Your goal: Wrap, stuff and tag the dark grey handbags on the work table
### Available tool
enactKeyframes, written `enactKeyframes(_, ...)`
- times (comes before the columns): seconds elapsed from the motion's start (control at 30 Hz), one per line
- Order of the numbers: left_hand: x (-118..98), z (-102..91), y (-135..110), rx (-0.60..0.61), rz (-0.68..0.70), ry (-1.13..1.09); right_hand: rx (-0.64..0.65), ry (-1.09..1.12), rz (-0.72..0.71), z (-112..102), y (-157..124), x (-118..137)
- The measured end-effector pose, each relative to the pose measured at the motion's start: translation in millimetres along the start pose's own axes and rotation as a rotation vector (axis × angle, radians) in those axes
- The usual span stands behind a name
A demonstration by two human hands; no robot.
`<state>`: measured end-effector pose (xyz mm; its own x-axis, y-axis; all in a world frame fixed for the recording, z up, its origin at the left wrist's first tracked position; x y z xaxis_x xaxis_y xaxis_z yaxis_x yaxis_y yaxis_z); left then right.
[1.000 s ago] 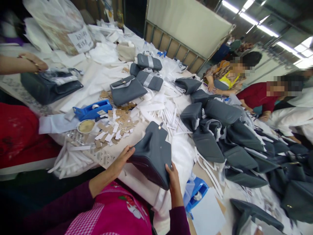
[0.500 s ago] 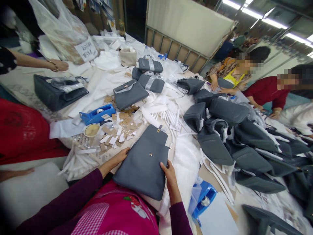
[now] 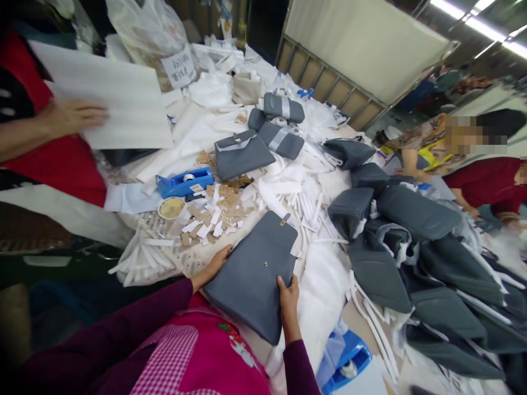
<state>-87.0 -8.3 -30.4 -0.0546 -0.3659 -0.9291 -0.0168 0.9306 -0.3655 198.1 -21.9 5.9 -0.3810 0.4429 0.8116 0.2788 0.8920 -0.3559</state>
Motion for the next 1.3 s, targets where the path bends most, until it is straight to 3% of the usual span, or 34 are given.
enactKeyframes(0.3,13,-22.8,-28,0.049,-0.07,0.056,0.018,0.009,0.021,-2,-10,9)
enactKeyframes(0.47,19,-19.2,-28,0.01,-0.111,0.171,0.035,-0.009,-0.012,1,-13,16)
enactKeyframes(0.63,12,-15.2,-12,-0.033,-0.093,0.245,-0.002,-0.034,0.009,2,-10,11)
enactKeyframes(0.8,0,-6.2,26,-0.011,-0.04,0.281,-0.025,-0.057,-0.008,5,-8,5)
enactKeyframes(1.03,-11,10.3,49,0.011,-0.032,0.393,-0.201,-0.08,-0.066,15,-11,13)
enactKeyframes(1.17,-19,8.8,54,0.055,-0.002,0.475,-0.166,-0.004,-0.046,17,-9,23)
enactKeyframes(1.3,-32,-9.9,56,0.049,0.08,0.509,-0.076,0.115,0.007,7,-10,31)
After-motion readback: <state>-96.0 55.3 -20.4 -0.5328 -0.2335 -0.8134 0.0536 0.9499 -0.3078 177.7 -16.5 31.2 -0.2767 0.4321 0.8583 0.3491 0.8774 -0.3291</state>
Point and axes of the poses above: each hand's wrist, its own y-axis towards the middle knuckle, its own z-axis out of the palm, x = y × z, the point moved 1 cm from there along y, towards the middle knuckle, and after that the axes turned 4 degrees about -y, right-handed, at the moved point
